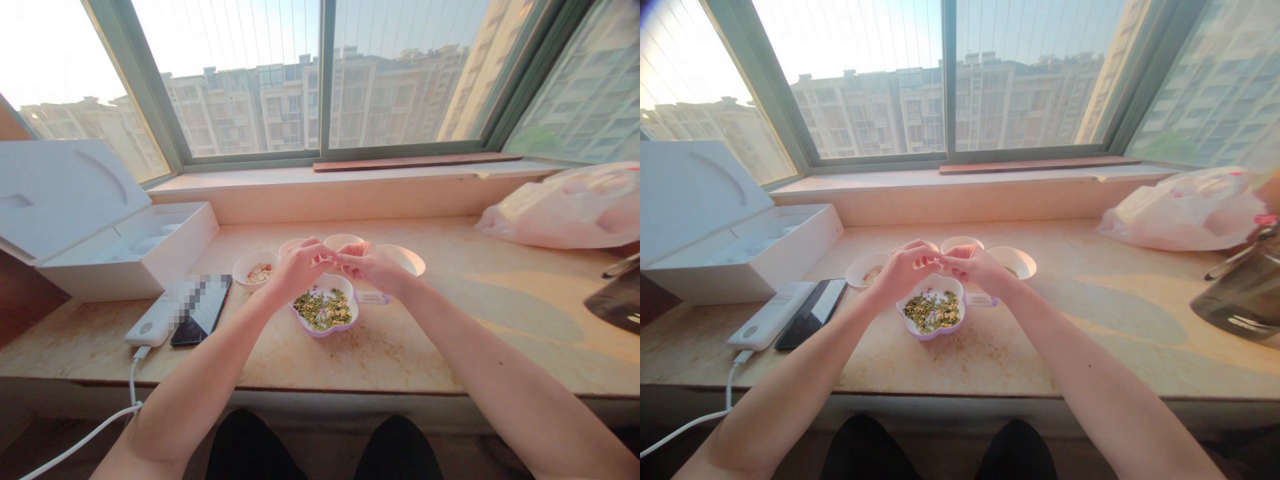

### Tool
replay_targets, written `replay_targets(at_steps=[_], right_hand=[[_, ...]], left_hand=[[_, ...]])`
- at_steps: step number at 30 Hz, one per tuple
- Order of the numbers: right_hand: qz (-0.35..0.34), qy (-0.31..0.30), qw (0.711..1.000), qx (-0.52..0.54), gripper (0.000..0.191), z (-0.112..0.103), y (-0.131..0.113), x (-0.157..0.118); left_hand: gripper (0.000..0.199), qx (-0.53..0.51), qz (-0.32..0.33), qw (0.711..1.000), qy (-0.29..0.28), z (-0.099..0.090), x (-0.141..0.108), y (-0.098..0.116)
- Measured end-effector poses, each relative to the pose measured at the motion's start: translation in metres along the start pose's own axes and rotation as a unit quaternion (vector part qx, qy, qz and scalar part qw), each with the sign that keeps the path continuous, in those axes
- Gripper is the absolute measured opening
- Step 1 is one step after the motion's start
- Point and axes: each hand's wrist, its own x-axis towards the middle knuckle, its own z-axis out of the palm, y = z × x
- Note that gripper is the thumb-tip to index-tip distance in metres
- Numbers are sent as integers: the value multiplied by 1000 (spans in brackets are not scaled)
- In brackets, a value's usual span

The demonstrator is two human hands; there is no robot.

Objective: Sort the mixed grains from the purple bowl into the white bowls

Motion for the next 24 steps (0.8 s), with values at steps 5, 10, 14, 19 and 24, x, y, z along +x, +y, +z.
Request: replay_targets(at_steps=[5, 10, 14, 19, 24], right_hand=[[-38, 126, 991, 5, 34, -30, -19, -4], [-43, 209, 976, -31, 34, -69, -28, -9], [-50, 239, 965, -97, 37, -88, -23, -11], [-12, 251, 906, -342, 26, -97, -20, -15], [71, 212, 847, -483, 9, -105, -11, -15]], left_hand=[[24, 40, -7, 999, -31, 3, -3, -2], [16, 143, -8, 975, -169, 2, -9, 0], [30, 216, -3, 920, -326, 0, -10, 5], [37, 239, 18, 888, -392, 5, -10, 1], [28, 257, 28, 881, -397, 9, -9, 0]])
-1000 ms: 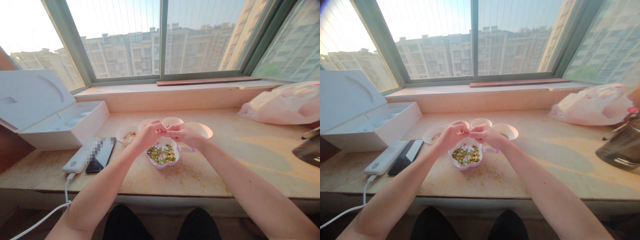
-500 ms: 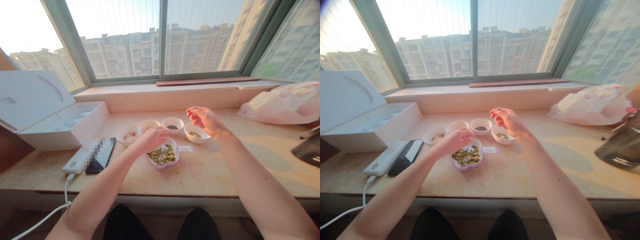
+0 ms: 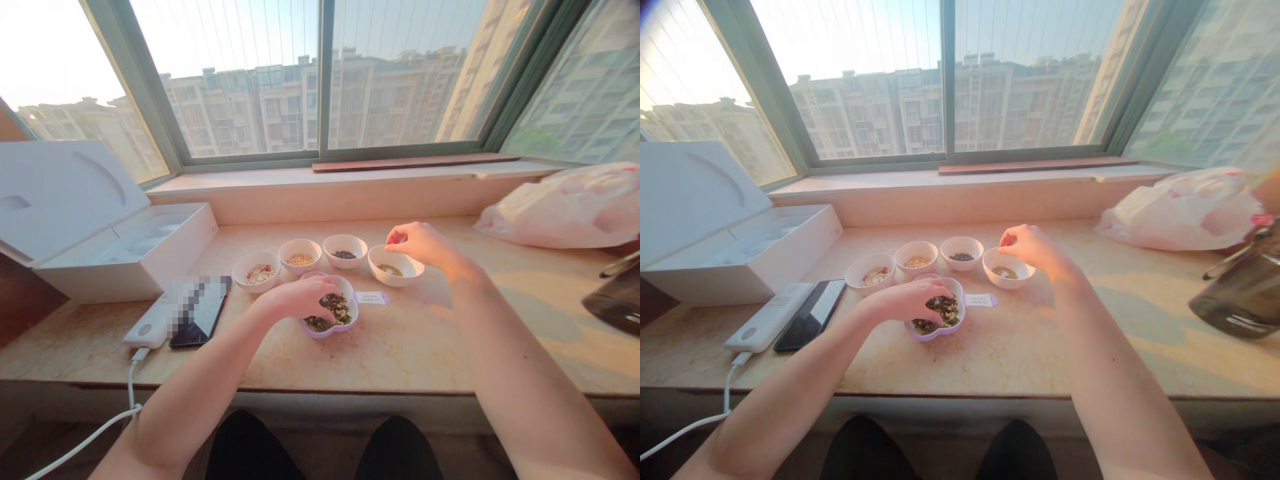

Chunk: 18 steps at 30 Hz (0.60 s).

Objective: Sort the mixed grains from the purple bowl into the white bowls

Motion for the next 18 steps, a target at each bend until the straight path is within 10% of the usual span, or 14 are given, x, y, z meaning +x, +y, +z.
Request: replay_targets(at_steps=[18], right_hand=[[18, -78, 995, -63, 15, 9, 3, 7]], left_hand=[[24, -18, 22, 999, 24, 2, 4, 0]])
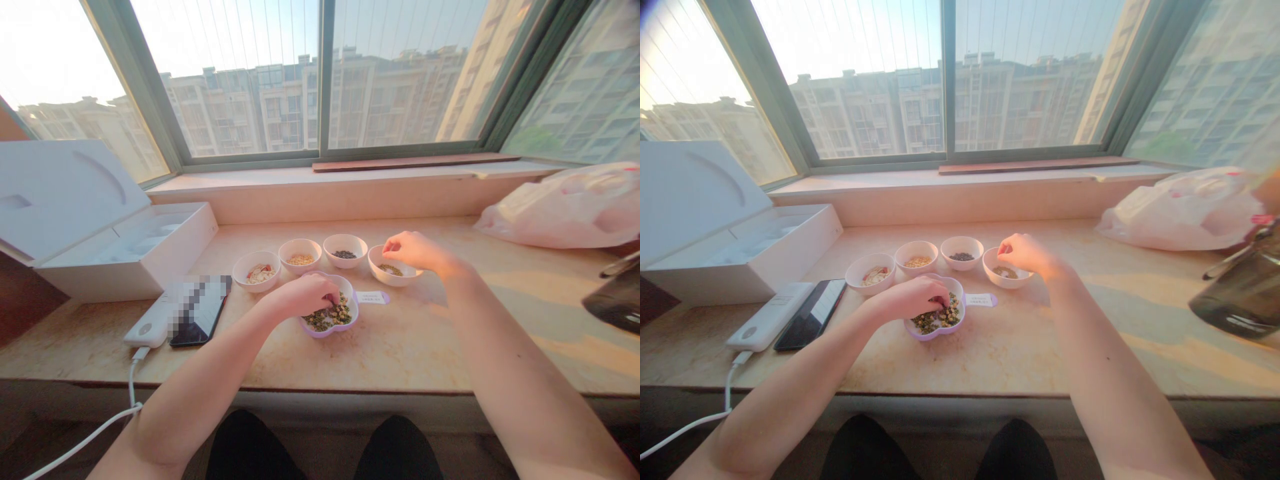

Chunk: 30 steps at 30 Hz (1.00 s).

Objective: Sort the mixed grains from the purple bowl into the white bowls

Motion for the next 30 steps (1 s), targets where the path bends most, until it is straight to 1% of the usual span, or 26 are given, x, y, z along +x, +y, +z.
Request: replay_targets(at_steps=[3, 6, 10, 13, 14, 16, 18, 19, 21, 23, 24, 26, 28, 30], right_hand=[[6, -12, 1000, 3, 13, -1, -1, 1], [15, -17, 1000, 4, 12, -1, 1, 1], [16, -33, 999, 5, 13, 0, 2, -2], [-3, -21, 1000, 22, 13, 0, -5, -5], [-15, -9, 999, 36, 14, 1, -10, -6], [-44, 18, 995, 84, 18, 4, -22, -9], [-78, 24, 982, 171, 25, 8, -37, -14], [-94, 6, 971, 218, 30, 11, -45, -18], [-123, -73, 949, 280, 44, 17, -60, -26], [-148, -149, 927, 310, 49, 24, -73, -34], [-158, -173, 917, 324, 49, 27, -78, -37], [-164, -198, 897, 360, 50, 35, -85, -39], [-158, -197, 882, 398, 49, 42, -88, -37], [-148, -184, 870, 433, 46, 49, -90, -35]], left_hand=[[21, -4, -5, 1000, -8, 1, 1, -2], [14, -12, -16, 1000, -11, 3, 2, -5], [4, -26, -32, 999, 5, 2, 1, -4], [2, -35, -58, 997, 30, -5, -3, 0], [3, -33, -67, 996, 46, -7, -4, 2], [7, -28, -85, 991, 98, -11, -6, 4], [9, -31, -97, 981, 166, -13, -6, 4], [8, -36, -99, 974, 202, -13, -5, 3], [8, -44, -93, 959, 265, -12, -4, 1], [7, -43, -80, 947, 309, -10, -2, -2], [7, -37, -75, 943, 323, -10, -2, -3], [7, -25, -71, 939, 336, -9, -1, -6], [9, -19, -72, 938, 339, -9, -1, -8], [9, -17, -72, 938, 338, -9, -1, -9]])
